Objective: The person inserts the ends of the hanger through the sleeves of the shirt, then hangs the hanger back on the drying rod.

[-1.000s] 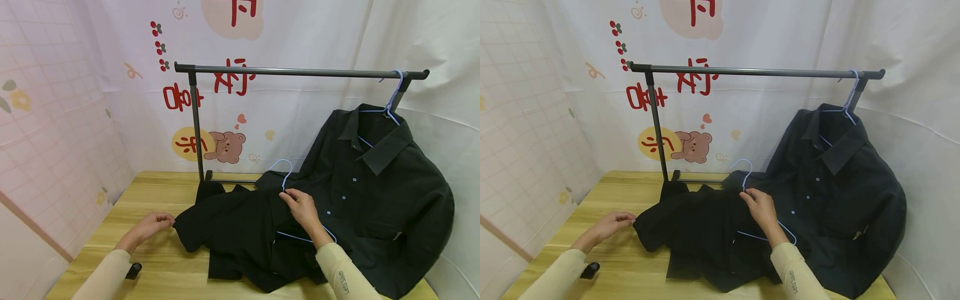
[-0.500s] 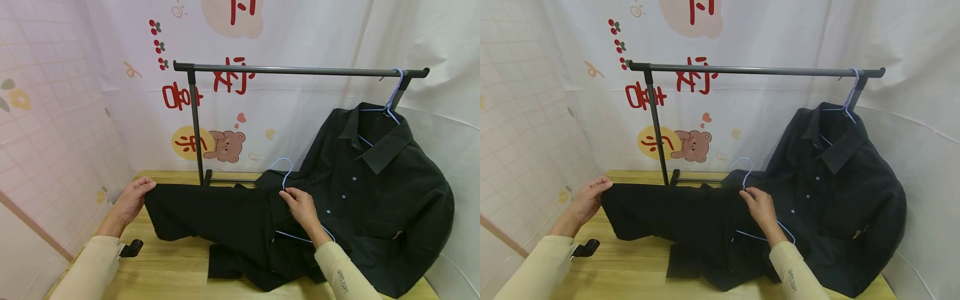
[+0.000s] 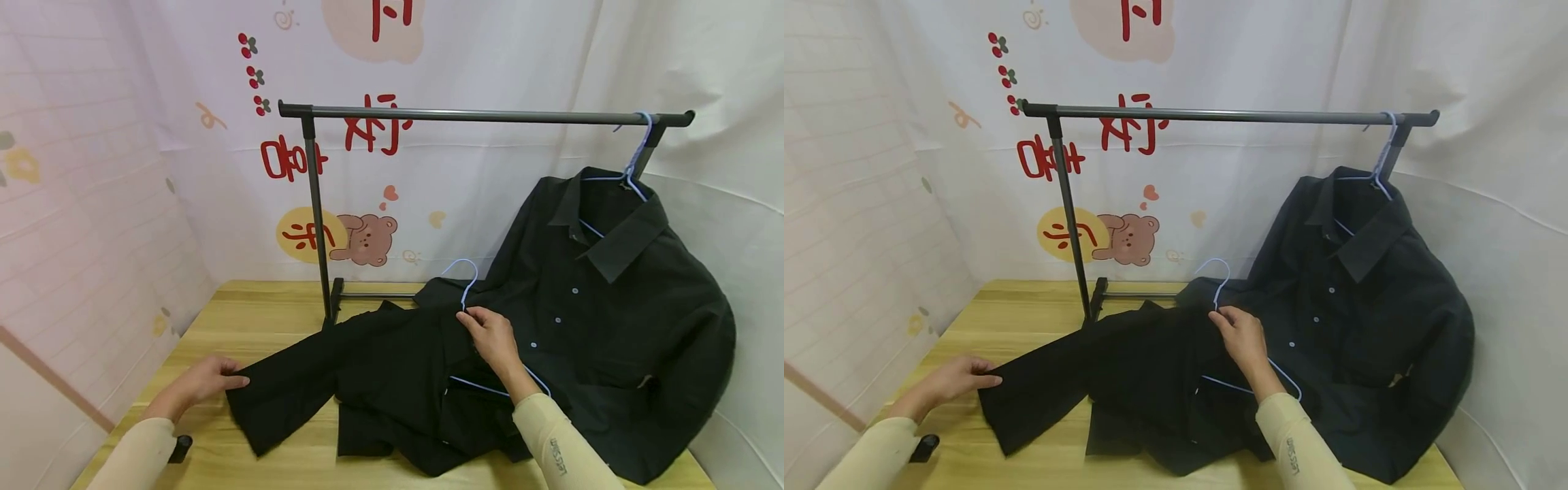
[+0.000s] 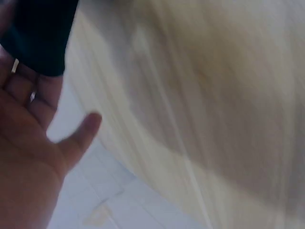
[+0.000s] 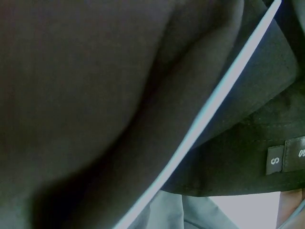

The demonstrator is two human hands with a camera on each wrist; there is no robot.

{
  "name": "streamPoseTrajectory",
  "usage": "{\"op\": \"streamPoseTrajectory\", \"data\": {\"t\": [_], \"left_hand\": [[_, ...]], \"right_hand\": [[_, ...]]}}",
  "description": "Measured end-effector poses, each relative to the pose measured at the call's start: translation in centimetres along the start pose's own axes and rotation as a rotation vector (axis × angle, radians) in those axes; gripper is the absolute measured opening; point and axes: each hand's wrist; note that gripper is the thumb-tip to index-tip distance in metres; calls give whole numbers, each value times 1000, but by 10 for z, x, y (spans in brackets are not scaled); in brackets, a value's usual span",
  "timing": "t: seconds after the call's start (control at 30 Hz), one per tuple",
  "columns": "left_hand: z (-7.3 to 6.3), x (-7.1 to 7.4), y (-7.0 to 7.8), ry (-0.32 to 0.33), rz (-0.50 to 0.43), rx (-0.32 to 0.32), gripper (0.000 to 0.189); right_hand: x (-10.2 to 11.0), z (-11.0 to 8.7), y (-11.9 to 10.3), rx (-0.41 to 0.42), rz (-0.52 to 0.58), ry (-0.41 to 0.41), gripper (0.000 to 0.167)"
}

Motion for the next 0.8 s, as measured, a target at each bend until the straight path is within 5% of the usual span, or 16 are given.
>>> {"op": "streamPoseTrajectory", "data": {"t": [0.13, 0.37, 0.63, 0.8], "left_hand": [[-7, 10, -5, 61, 86, -16, 28], [-16, 38, -7, 305, 122, 59, 39], [-30, 56, -18, 291, 229, -1, 27], [-42, 73, -15, 363, 207, 37, 34]], "right_hand": [[2, 0, 0, -18, -16, -1, 21], [4, 1, 3, -40, -26, 6, 23], [6, 1, 5, -63, -37, 39, 25], [6, 1, 5, -63, -36, 47, 26]]}}
Point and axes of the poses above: each hand's wrist, its own z-axis towards the middle knuckle, its own x-axis out of the back of the hand, y = z × x, and after that the axes turned 9 degrees about y, right-handed
